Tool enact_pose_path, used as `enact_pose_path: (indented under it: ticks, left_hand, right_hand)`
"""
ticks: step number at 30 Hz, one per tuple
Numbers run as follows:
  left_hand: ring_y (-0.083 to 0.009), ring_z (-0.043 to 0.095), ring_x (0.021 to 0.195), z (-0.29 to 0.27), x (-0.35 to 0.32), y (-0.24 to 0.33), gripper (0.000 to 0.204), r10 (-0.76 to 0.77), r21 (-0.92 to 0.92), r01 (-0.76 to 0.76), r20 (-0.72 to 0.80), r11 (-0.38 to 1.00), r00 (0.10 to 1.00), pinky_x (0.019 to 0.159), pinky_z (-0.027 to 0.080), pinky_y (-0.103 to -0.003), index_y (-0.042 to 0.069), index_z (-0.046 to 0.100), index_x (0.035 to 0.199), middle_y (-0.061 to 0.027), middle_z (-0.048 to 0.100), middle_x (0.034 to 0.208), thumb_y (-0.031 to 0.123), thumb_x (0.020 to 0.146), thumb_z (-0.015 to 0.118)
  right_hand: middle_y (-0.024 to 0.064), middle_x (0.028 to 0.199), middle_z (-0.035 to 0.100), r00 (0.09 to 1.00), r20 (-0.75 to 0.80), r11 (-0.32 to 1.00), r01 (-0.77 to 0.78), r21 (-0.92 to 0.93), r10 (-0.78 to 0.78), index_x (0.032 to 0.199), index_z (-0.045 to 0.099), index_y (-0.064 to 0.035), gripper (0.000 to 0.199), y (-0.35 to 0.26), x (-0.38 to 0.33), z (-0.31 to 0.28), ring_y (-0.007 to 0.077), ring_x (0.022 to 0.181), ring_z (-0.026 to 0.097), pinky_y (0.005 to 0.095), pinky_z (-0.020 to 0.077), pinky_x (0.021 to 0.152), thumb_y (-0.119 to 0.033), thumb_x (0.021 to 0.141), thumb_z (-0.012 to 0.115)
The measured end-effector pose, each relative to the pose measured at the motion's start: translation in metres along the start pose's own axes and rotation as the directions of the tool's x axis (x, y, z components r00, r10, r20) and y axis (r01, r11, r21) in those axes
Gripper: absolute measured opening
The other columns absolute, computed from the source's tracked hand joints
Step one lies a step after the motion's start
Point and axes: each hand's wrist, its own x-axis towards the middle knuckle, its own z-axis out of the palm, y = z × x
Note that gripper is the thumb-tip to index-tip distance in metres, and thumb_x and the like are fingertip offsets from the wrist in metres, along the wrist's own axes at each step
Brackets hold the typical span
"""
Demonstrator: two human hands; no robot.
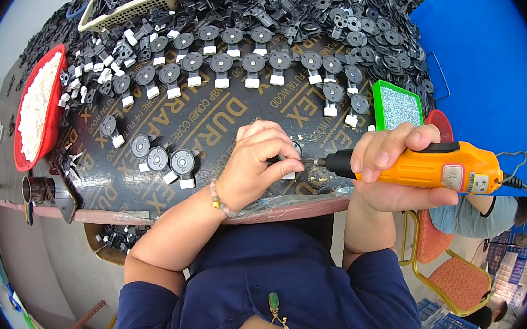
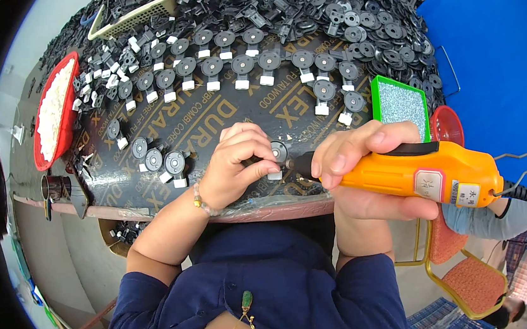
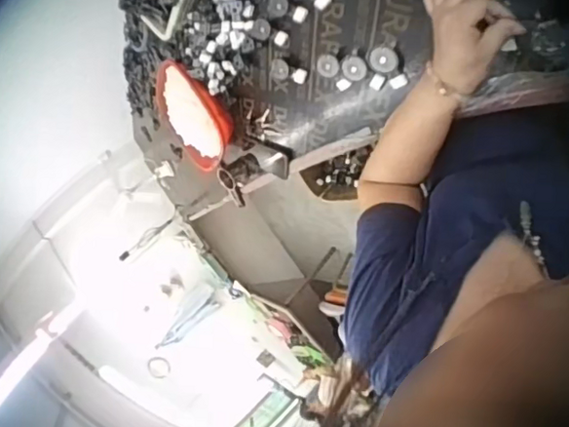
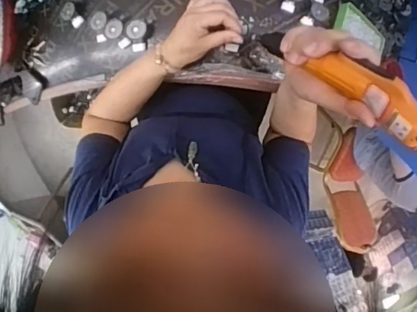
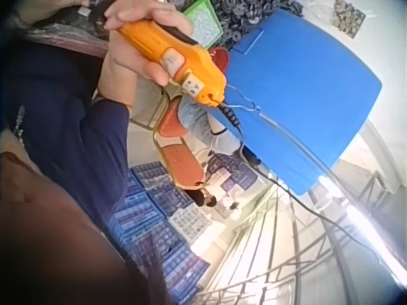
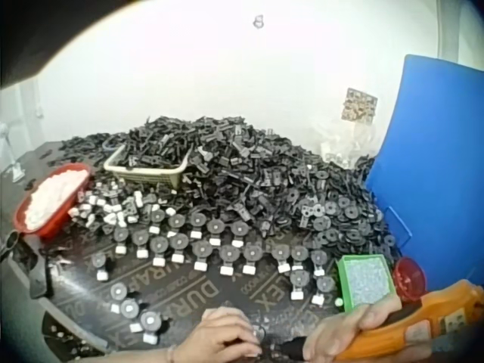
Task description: Assembling small electronic components using an electric screwdriver at a workbench.
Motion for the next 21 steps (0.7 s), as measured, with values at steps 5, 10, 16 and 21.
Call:
enact_pose_path:
  ticks: [5, 10, 16, 21]
  left_hand:
    - [-0.0213, 0.062, 0.102, 0.000, 0.000, 0.001, 0.021, -0.004, -0.062, 0.004, 0.001, 0.998, 1.000, 0.095, 0.040, -0.037, 0.011, 0.071, 0.083, 0.0023, 0.069, 0.091, 0.019, 0.074, 0.088]
    - [-0.0228, 0.061, 0.107, 0.000, -0.002, 0.002, 0.032, 0.009, 0.023, -0.009, 0.020, 1.000, 1.000, 0.097, 0.039, -0.038, 0.011, 0.073, 0.093, 0.0005, 0.069, 0.099, 0.026, 0.071, 0.090]
    - [-0.0226, 0.056, 0.118, 0.008, -0.004, 0.002, 0.057, -0.026, 0.407, 0.033, -0.023, 0.913, 0.999, 0.098, 0.038, -0.043, 0.010, 0.071, 0.111, -0.0022, 0.066, 0.114, 0.035, 0.064, 0.090]
    - [-0.0226, 0.056, 0.115, 0.011, -0.006, -0.001, 0.051, -0.039, 0.466, 0.029, 0.012, 0.884, 0.999, 0.098, 0.038, -0.042, 0.010, 0.073, 0.110, -0.0016, 0.066, 0.108, 0.032, 0.067, 0.088]
  right_hand:
    - [0.0115, 0.086, 0.065, 1.000, 0.025, 1.000, -0.002, 0.020, 0.002, 0.121, 0.051, -0.0045, 0.086, 0.000, 0.000, 0.000, 0.0169, 0.054, 0.061, 0.0318, 0.0523, 0.051, -0.084, 0.086, 0.051]
    - [0.0123, 0.086, 0.065, 1.000, 0.019, 0.999, -0.020, 0.044, 0.019, 0.120, 0.052, -0.0042, 0.088, 0.010, 0.000, -0.005, 0.0175, 0.056, 0.062, 0.0322, 0.0517, 0.051, -0.085, 0.083, 0.053]
    - [0.0131, 0.087, 0.065, 0.991, -0.014, 0.983, -0.131, -0.132, 0.131, 0.116, 0.052, -0.0044, 0.089, 0.029, -0.009, -0.019, 0.0201, 0.062, 0.064, 0.0349, 0.0533, 0.056, -0.086, 0.080, 0.055]
    - [0.0124, 0.085, 0.065, 0.977, -0.077, 0.965, -0.207, -0.162, 0.197, 0.115, 0.051, -0.0040, 0.091, 0.036, -0.015, -0.020, 0.0193, 0.062, 0.064, 0.0343, 0.0544, 0.059, -0.087, 0.078, 0.056]
